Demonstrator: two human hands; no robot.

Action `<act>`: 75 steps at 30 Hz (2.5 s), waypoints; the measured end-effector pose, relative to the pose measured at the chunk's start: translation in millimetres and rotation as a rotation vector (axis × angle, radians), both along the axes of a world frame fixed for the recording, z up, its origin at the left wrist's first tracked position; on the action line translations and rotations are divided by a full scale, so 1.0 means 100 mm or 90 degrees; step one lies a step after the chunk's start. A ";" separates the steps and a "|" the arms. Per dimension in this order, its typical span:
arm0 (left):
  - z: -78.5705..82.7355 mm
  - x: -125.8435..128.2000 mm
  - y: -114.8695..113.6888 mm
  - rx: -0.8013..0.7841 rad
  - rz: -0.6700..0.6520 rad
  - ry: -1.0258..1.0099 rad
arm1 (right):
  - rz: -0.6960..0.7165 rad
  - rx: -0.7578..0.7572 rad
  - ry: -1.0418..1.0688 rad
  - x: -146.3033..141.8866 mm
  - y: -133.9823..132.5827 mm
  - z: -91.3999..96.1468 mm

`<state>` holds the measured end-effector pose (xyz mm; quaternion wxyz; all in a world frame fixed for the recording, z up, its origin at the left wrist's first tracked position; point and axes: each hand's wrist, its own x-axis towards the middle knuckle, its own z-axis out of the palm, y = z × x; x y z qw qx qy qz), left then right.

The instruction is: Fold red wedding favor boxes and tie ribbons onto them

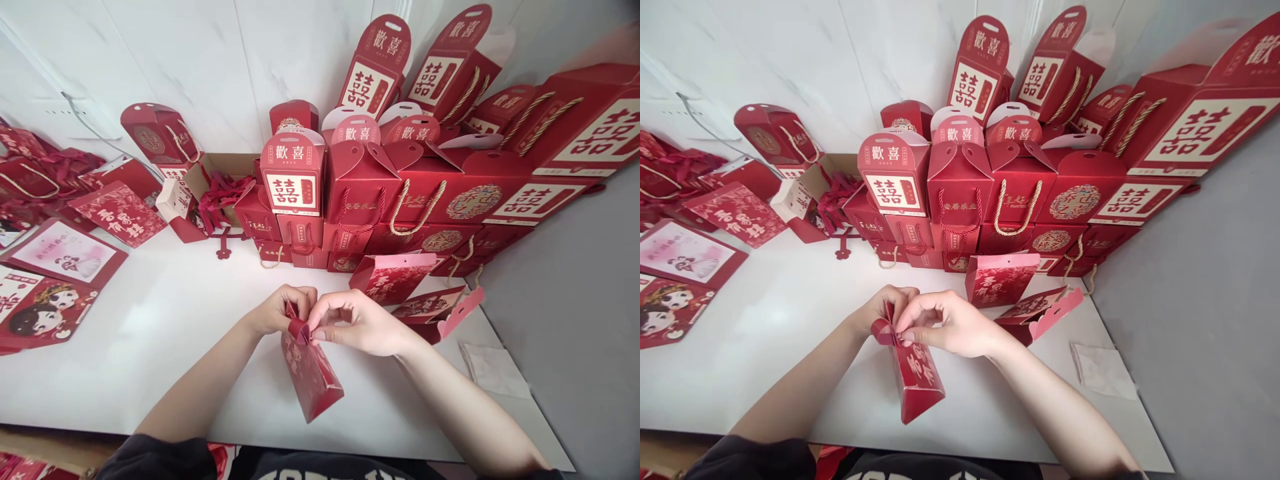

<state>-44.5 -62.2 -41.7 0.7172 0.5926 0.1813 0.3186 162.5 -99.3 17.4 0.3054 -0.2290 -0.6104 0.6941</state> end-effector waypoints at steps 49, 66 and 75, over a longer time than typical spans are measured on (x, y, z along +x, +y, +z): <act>0.23 -0.08 0.03 0.375 0.404 0.317 | -0.385 0.292 -0.128 -0.25 0.33 -0.15; 0.23 -0.08 0.04 0.383 0.404 0.298 | -0.331 0.396 -0.192 -0.14 0.31 -0.06; 0.25 -0.08 0.02 0.366 0.394 0.311 | -0.315 0.351 -0.193 -0.12 0.30 -0.06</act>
